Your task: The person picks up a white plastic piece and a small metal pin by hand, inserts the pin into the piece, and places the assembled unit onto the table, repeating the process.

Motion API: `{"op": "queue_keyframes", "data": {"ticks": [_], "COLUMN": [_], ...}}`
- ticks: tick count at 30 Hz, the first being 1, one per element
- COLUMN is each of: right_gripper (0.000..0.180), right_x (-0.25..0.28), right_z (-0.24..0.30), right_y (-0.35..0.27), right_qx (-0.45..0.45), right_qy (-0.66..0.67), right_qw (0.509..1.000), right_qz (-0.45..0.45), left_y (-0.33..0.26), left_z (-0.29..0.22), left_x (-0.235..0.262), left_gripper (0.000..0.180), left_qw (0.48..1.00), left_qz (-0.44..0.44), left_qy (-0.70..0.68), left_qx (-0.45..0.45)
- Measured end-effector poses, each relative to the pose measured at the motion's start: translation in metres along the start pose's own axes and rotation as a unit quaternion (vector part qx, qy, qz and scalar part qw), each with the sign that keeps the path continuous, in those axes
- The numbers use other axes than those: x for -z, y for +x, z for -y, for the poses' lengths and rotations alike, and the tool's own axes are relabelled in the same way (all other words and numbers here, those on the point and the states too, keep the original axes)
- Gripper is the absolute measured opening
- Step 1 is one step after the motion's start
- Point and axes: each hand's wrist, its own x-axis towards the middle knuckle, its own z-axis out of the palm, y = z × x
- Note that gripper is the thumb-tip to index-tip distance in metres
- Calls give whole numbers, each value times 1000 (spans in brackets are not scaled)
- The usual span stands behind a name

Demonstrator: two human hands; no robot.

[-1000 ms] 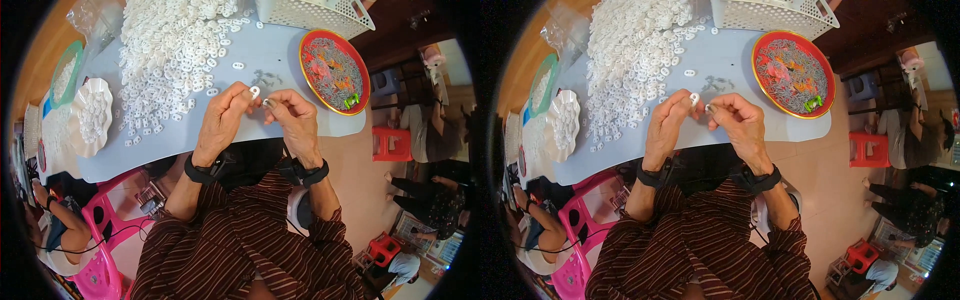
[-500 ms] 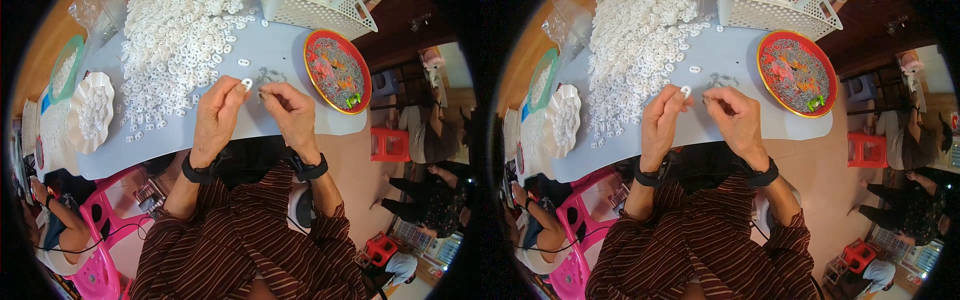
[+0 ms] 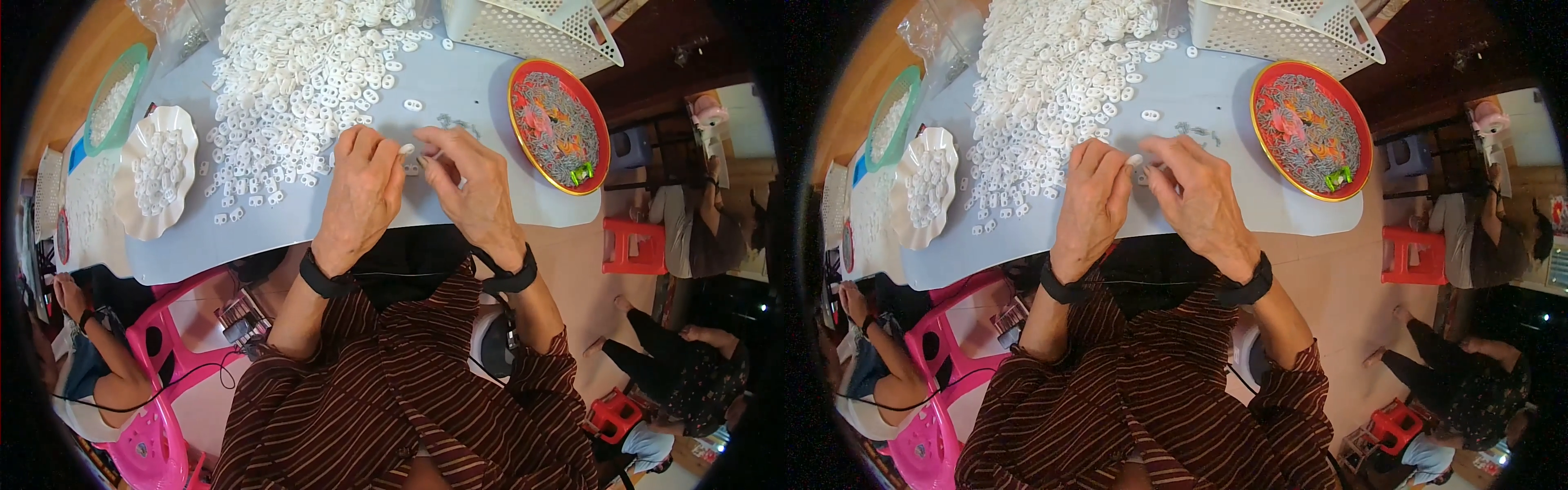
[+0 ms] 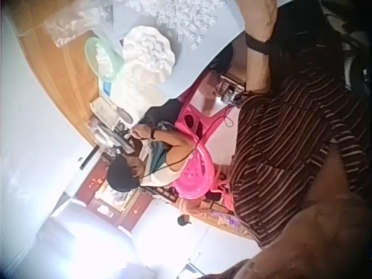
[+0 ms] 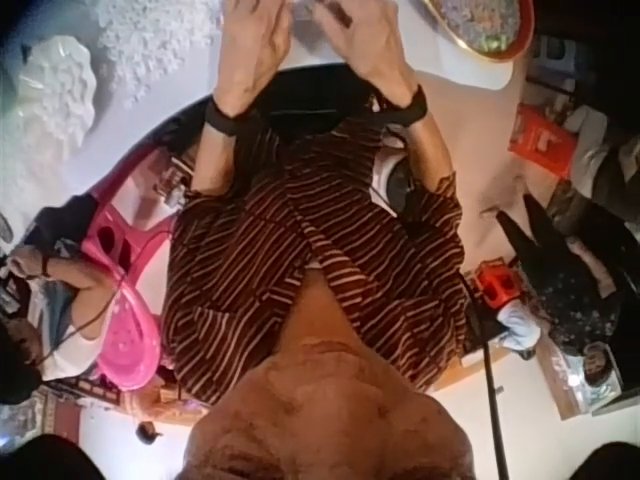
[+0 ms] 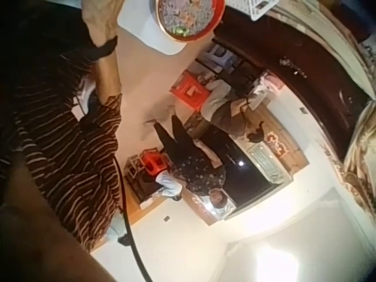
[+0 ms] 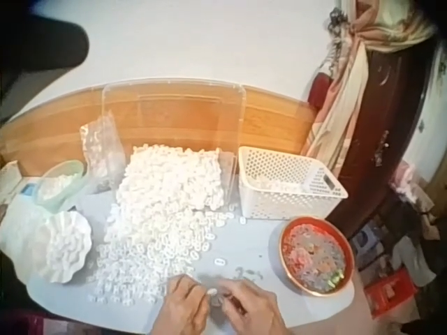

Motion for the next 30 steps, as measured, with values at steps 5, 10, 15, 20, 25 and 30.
{"op": "queue_keyframes", "data": {"ticks": [5, 10, 15, 20, 25, 30], "right_gripper": [23, 17, 12, 11, 15, 15], "right_x": [1, 7, 20, 31, 26, 30], "right_z": [-6, -10, -16, -15, -51, -49], "right_y": [8, 16, 28, 55, 75, 80], "right_qx": [86, 85, 34, 6, 107, 102], "right_qy": [-43, -73, -11, -86, -238, -294], "right_qw": [995, 990, 989, 996, 964, 950], "right_qz": [28, 83, 145, -6, -48, 1], "left_y": [-1, -1, 0, -1, -2, -3], "left_z": [-1, 2, 2, 2, -2, -2], "left_x": [0, 1, 2, 6, 7, 8], "left_gripper": [8, 8, 12, 17, 15, 15], "left_qw": [999, 999, 998, 995, 997, 997], "left_qz": [10, 20, 13, -39, -29, -17], "left_qy": [16, -19, -64, -80, -59, -54], "left_qx": [-26, -20, 2, 34, 41, 43]}}
